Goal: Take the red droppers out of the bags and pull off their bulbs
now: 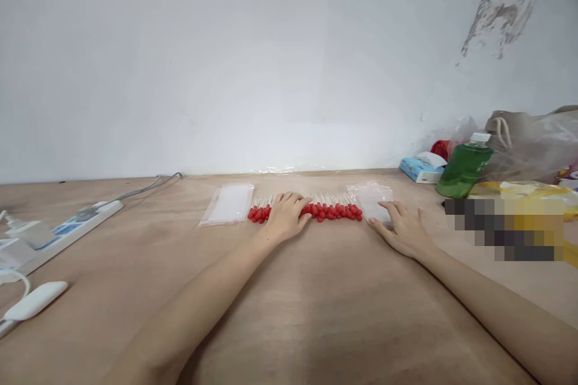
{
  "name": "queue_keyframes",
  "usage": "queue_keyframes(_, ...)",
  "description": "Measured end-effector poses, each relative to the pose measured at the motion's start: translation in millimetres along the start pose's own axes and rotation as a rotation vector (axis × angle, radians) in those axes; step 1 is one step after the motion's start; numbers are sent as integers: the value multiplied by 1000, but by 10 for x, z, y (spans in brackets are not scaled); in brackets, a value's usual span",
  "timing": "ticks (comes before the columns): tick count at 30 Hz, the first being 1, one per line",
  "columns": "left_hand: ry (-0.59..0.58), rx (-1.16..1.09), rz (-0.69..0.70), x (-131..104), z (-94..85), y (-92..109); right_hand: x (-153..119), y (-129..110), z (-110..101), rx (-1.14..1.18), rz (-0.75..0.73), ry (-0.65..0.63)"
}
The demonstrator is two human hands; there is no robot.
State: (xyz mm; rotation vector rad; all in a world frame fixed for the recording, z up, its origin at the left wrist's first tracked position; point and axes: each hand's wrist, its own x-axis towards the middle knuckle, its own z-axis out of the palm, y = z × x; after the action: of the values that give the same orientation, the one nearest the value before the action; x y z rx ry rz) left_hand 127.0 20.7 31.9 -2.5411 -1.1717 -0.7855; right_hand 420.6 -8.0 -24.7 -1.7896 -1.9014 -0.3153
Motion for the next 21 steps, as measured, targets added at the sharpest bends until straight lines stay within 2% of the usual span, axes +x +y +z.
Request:
queue_keyframes(6,-18,-87,-1,174,203,-89,2,11,8,-11,-22,58)
queue_keyframes(11,84,-188,-108,137,119,-91,-12,10,2,-29,-34,56)
queue_keyframes(14,186,-283,-198,-80,-29,-75,-14,34,7,-31,-38,76)
queue_keyframes(16,236,-451,-256,-318,-141,-86,-14,29,-12,-11,-33,119)
queue_keyframes(18,167,-572,-256,-581,-245,-111,-25,-37,-69,33,-65,193)
queue_keyframes(21,41,-657,-298,-897,-350,-147,-93,-311,-224,139,-225,276)
